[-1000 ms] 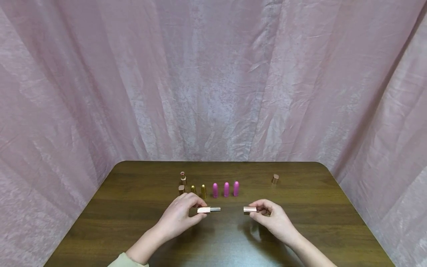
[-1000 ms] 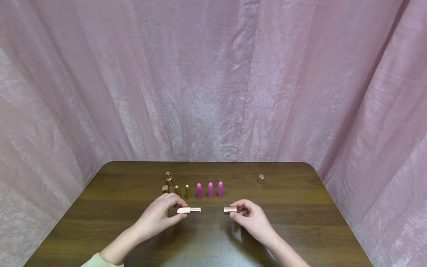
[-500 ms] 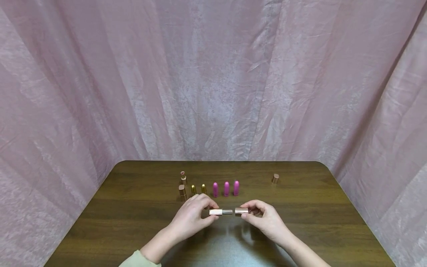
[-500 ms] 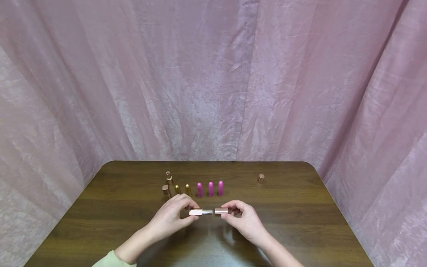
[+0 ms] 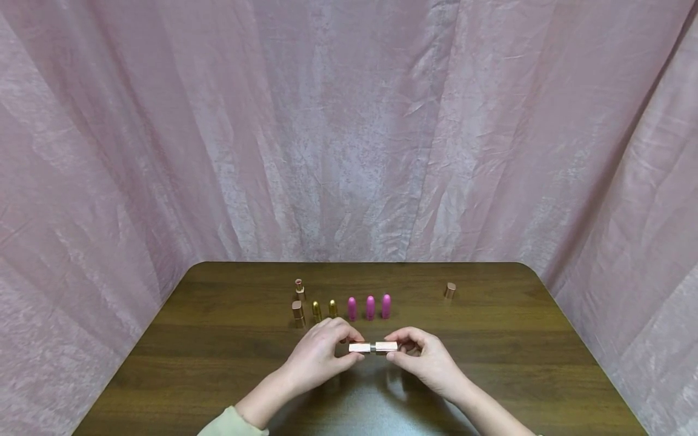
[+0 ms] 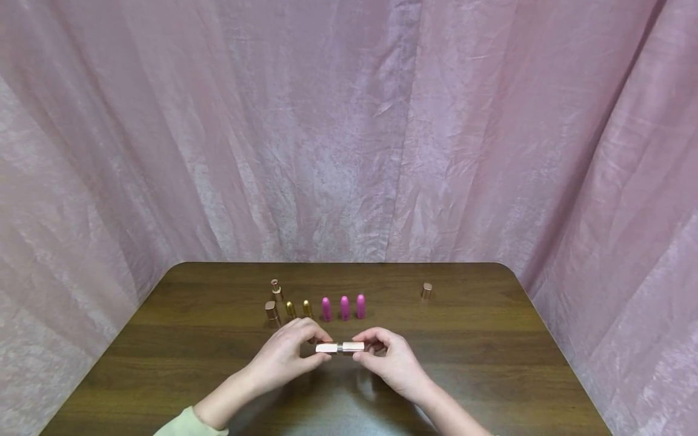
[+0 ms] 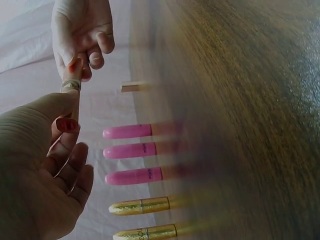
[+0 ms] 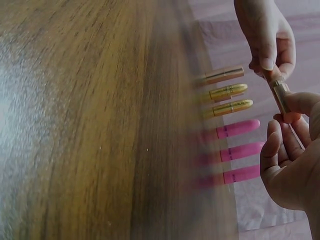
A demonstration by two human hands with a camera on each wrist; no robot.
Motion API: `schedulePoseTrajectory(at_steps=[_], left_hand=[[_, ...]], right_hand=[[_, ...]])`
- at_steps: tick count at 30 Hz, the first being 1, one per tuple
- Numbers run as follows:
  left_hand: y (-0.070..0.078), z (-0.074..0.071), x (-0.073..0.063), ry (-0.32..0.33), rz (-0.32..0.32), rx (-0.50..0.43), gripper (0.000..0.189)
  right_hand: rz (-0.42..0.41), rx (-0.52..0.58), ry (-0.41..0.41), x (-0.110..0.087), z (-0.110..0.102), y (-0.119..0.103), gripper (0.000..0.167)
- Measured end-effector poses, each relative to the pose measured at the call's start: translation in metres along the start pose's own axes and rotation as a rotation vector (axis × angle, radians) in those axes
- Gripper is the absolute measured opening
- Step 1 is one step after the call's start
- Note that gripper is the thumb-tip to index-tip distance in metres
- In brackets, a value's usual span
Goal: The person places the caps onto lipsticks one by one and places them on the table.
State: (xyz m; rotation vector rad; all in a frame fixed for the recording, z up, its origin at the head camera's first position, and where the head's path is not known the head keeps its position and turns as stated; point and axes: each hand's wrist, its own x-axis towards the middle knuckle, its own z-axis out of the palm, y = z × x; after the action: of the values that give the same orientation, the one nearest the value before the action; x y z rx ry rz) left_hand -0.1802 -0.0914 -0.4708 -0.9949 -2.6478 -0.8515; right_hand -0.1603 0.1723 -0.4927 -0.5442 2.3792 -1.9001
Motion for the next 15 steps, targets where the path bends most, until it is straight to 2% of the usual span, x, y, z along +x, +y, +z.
schedulePoseTrajectory(at_steps=[15], left_hand=[[0.001, 0.0051, 0.0007, -0.021, -0.018, -0.006, 0.02]], right_hand=[[0.002, 0.01, -0.026, 0.0008, 0.0036, 0.0003, 0.03]])
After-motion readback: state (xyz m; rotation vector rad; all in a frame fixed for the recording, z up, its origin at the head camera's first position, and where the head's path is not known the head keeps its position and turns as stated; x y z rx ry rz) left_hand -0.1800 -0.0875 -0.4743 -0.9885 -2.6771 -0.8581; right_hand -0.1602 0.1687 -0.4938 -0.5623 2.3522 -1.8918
